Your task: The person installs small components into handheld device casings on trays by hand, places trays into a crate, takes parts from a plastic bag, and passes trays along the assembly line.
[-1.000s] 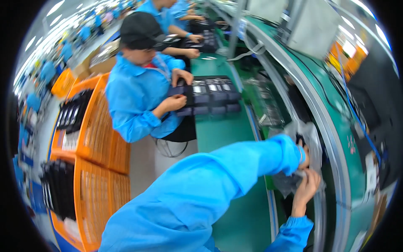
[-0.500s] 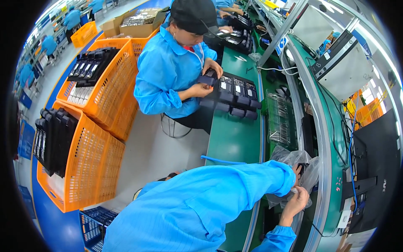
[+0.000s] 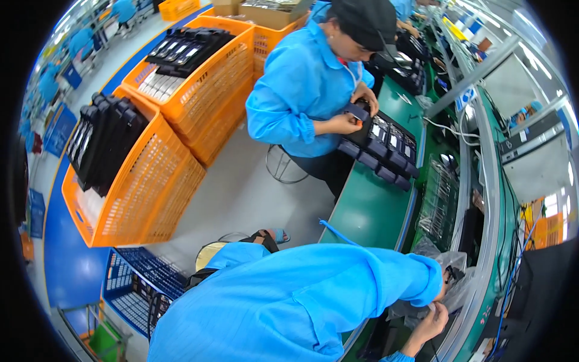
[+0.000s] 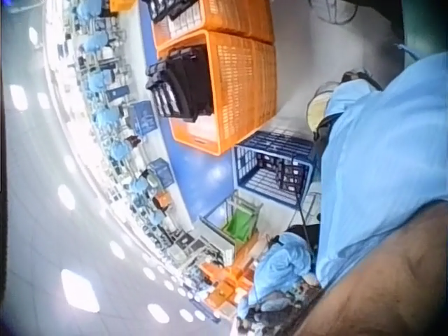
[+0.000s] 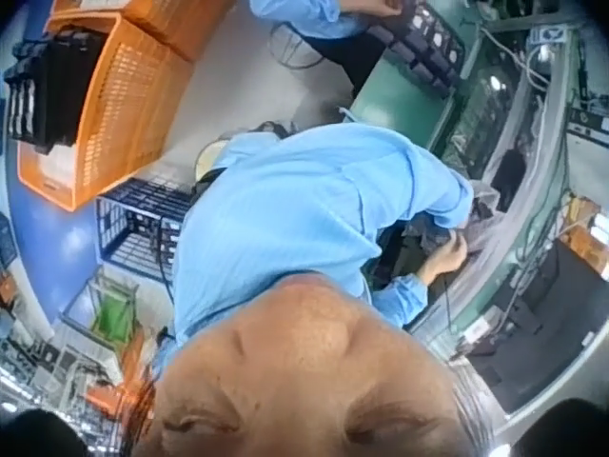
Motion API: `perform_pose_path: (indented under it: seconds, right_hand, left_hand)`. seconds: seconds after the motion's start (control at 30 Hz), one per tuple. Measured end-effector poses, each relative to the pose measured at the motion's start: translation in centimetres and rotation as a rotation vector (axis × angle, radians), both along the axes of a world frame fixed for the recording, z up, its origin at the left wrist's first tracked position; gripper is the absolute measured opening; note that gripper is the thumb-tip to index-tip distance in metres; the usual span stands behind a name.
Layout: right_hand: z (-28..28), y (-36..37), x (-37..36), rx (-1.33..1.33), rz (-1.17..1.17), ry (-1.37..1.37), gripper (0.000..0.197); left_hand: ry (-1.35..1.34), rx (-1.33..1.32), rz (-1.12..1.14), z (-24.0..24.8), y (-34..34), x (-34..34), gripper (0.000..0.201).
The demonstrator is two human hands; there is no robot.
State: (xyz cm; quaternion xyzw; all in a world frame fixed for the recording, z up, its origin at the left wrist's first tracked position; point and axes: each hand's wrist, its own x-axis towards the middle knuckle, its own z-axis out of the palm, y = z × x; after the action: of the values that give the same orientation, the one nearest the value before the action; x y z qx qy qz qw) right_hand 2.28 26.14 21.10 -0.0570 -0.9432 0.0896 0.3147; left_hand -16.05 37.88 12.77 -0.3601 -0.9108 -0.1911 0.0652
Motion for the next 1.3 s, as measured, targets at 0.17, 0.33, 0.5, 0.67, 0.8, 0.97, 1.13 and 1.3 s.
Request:
perform_pose_path:
  seconds: [0.17, 0.33, 0.5, 0.67, 0.8, 0.97, 1.13, 1.3]
  right_hand:
    - [-0.4, 0.8, 0.8, -0.062, -0.045, 0.044, 0.013]
    - [-0.6, -0.3, -0.2, -0.064, -0.006, 0.060, 0.014]
    - [-0.3, -2.1, 0.9, -0.001, -0.034, 0.076, 0.014]
    - [-0.1, -3.6, 0.7, 0.077, -0.035, 0.052, 0.012]
    - [-0.7, -4.3, 2.0, 0.104, -0.072, 0.012, 0.017]
    - [-1.8, -5.6, 2.8, 0.032, -0.092, -0.118, 0.029]
    - [-1.6, -8.1, 2.1, 0.040, -0.132, -0.164, 0.035]
    - [-1.9, -10.7, 3.3, -0.031, -0.170, -0.079, 0.031]
  left_hand:
    - [0.025, 0.015, -0.043, 0.7, -1.5, 0.4, 0.038]
    - [0.077, 0.016, -0.108, 0.9, -5.8, 1.3, 0.037]
    - [0.146, -0.008, -0.243, -0.2, -10.6, 4.5, 0.036]
    - [0.176, -0.011, -0.308, 1.1, -12.7, 3.7, 0.036]
    - [0.183, 0.017, -0.139, 0.5, -12.3, 5.4, 0.031]
    - [0.356, 0.005, -0.490, -0.9, -15.7, 6.3, 0.036]
    - [0.258, -0.149, -0.403, -0.3, -16.5, 3.2, 0.027]
    - [0.250, -0.164, -0.382, 0.5, -17.2, 2.9, 0.023]
